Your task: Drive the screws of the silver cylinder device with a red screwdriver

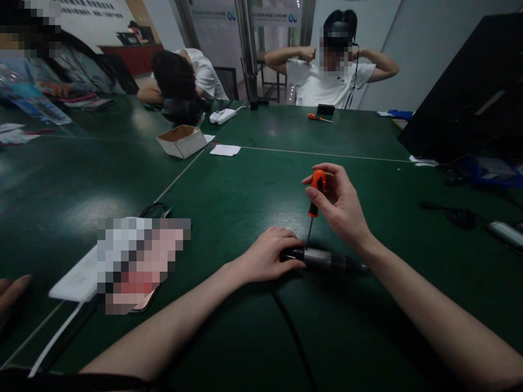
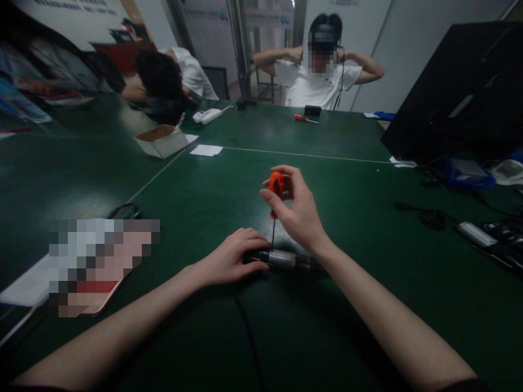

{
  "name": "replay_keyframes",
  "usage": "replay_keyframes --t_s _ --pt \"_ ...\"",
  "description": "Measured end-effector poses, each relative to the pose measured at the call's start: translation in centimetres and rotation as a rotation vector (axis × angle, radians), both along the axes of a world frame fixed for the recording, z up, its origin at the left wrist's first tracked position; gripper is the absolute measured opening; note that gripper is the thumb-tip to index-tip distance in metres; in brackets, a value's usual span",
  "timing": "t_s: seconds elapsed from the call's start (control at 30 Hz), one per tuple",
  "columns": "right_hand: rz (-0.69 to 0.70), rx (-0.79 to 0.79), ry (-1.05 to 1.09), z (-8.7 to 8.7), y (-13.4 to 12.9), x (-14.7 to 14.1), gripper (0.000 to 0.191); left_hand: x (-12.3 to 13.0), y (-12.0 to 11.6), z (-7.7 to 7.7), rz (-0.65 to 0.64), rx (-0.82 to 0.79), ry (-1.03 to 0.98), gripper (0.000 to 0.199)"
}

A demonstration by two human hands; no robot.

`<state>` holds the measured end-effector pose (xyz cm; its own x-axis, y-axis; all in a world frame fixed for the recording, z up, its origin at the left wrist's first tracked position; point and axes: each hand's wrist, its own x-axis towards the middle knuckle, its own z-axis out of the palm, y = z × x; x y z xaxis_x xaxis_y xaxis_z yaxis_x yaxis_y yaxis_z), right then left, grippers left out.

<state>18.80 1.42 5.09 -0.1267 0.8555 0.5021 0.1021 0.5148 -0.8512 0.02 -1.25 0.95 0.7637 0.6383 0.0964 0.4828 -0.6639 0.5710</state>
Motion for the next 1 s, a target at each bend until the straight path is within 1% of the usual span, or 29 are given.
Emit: replay_keyframes --t_s 0.07,0.13,0.27,0.37,0.5,0.6,0.7,0.83,0.93,1.0 --pt "-0.059 0.023 -0.003 0.00 -0.04 0.02 0.032 0.04 -0.03 0.05 0.005 0.002 0.005 0.035" --pt "-0.109 0.046 -0.038 0.04 -0.08 0.09 0.028 0.07 -0.08 0.13 0.015 0.005 0.012 0.035" --pt "-0.139 0.074 -0.099 0.22 -0.13 0.25 0.023 0.10 -0.14 0.16 0.013 0.007 0.007 0.036" --pt "-0.132 0.075 -0.118 0.34 -0.12 0.27 0.026 0.06 -0.11 0.04 0.003 0.009 -0.007 0.036" --pt "-0.073 0.071 -0.111 0.36 -0.10 0.22 0.032 0.01 -0.06 0.00 0.002 0.009 -0.006 0.036" --pt "-0.042 0.043 -0.096 0.36 -0.13 0.22 0.030 0.01 -0.03 0.00 0.006 0.010 0.004 0.035" --pt "-0.046 0.048 -0.078 0.29 -0.08 0.27 0.028 0.01 0.02 -0.03 0.004 0.007 0.002 0.035" --pt "-0.119 0.088 -0.051 0.04 0.15 0.40 0.030 -0.01 0.07 -0.07 0.008 0.001 0.012 0.036" --pt "-0.197 0.109 -0.095 -0.12 0.30 0.51 0.025 -0.04 0.04 -0.07 0.009 0.002 0.020 0.037" --pt "-0.206 0.109 -0.115 -0.12 0.34 0.55 0.026 -0.05 0.00 -0.02 0.009 0.003 0.018 0.038"
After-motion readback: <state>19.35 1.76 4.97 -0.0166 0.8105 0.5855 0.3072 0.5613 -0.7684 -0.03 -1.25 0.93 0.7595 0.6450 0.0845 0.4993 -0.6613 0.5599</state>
